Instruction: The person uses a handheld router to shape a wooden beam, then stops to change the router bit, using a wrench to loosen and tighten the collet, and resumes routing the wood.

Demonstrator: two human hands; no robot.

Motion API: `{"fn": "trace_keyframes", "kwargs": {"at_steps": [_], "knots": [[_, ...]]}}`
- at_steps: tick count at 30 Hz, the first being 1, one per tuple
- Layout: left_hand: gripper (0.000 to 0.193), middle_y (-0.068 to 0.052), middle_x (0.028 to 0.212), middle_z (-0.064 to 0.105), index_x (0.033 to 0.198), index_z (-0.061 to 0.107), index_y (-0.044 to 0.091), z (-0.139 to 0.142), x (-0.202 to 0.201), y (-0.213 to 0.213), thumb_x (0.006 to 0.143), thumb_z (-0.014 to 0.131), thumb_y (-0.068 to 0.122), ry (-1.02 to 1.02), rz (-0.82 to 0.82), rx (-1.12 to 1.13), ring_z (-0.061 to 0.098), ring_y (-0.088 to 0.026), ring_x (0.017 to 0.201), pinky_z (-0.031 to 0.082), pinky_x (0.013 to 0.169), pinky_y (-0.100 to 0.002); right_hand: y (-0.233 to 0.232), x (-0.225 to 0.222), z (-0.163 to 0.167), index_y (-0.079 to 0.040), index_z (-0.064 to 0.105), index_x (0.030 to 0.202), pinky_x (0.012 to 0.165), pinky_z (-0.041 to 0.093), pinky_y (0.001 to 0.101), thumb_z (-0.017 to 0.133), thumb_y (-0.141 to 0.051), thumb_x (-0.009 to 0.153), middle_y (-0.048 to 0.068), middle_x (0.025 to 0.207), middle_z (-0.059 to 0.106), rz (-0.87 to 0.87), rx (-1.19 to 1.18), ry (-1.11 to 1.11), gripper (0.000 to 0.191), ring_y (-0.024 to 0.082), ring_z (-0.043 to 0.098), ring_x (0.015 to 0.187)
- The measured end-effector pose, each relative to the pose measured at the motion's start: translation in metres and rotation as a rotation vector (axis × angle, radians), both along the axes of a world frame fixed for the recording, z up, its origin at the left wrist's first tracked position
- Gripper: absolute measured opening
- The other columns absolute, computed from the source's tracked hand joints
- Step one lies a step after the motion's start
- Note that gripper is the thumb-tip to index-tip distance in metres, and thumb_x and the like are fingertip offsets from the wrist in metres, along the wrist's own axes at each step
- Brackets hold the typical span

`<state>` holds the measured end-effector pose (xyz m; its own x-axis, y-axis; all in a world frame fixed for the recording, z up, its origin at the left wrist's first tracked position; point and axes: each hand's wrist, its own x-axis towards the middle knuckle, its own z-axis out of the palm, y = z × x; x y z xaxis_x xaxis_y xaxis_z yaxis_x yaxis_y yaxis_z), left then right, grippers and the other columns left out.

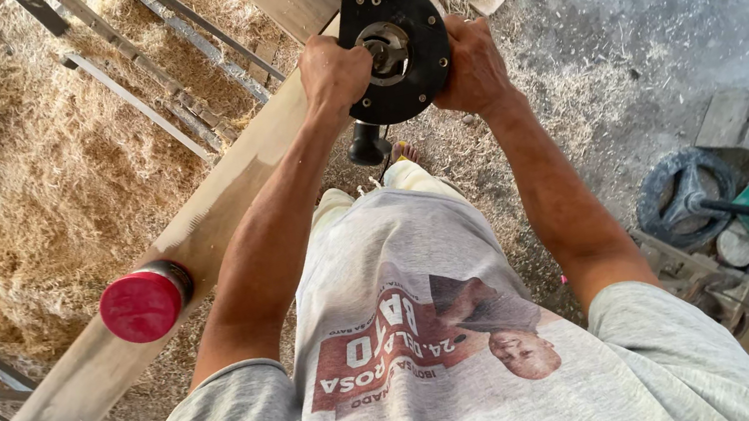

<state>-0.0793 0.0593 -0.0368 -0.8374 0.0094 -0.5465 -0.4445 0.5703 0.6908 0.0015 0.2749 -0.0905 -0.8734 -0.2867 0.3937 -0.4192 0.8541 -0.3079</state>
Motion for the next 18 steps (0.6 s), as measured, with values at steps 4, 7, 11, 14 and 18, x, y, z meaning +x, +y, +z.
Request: {"fn": "trace_keyframes", "kwargs": {"at_steps": [4, 7, 11, 14, 18], "knots": [[0.024, -0.018, 0.082, 0.075, 0.090, 0.073, -0.009, -0.009, -0.003, -0.012, 0.075, 0.064, 0.008, 0.016, 0.040, -0.012, 0.075, -0.025, 0.070, 0.059, 0.061, -0.039, -0.004, -0.019, -0.011, -0.017, 0.066, 0.114, 0.074, 0.035, 0.0400, 0.089, -0.032, 0.085, 0.001, 0.090, 0.052, 0.048, 0.007, 0.006, 0.040, 0.017, 0.049, 0.085], [0.026, -0.018, 0.082, 0.075, 0.090, 0.073, -0.010, -0.017, -0.008, -0.026, 0.077, 0.063, 0.009, 0.056, 0.059, -0.015, 0.074, -0.025, 0.070, 0.060, 0.062, -0.038, -0.010, -0.038, -0.021, -0.016, 0.064, 0.111, 0.074, 0.036, 0.0403, 0.086, -0.034, 0.082, 0.001, 0.093, 0.053, 0.093, 0.075, 0.049, 0.041, 0.019, 0.050, 0.089], [0.028, -0.016, 0.081, 0.074, 0.092, 0.072, -0.012, -0.024, 0.003, -0.038, 0.082, 0.062, 0.013, 0.050, 0.089, -0.046, 0.073, -0.026, 0.066, 0.062, 0.060, -0.042, -0.012, -0.056, -0.030, -0.016, 0.064, 0.116, 0.078, 0.039, 0.0394, 0.086, -0.036, 0.084, 0.001, 0.096, 0.055, 0.204, 0.113, 0.049, 0.044, 0.017, 0.050, 0.090], [0.038, -0.012, 0.074, 0.073, 0.094, 0.078, -0.001, -0.026, 0.016, -0.045, 0.085, 0.076, 0.035, 0.062, 0.070, 0.021, 0.073, -0.024, 0.068, 0.059, 0.069, -0.038, 0.001, -0.064, -0.030, -0.014, 0.065, 0.124, 0.082, 0.041, 0.0384, 0.085, -0.032, 0.086, 0.003, 0.100, 0.055, 0.334, 0.134, 0.009, 0.046, 0.016, 0.050, 0.090], [0.059, -0.021, 0.114, 0.066, 0.124, 0.071, -0.003, -0.031, 0.015, -0.079, 0.106, 0.058, 0.052, 0.038, -0.039, 0.316, 0.065, -0.036, 0.105, 0.060, 0.086, -0.048, 0.014, -0.072, -0.024, -0.015, 0.065, 0.119, 0.078, 0.040, 0.0391, 0.086, -0.029, 0.079, 0.003, 0.097, 0.056, 0.382, 0.080, -0.104, 0.048, 0.019, 0.052, 0.089]]}}
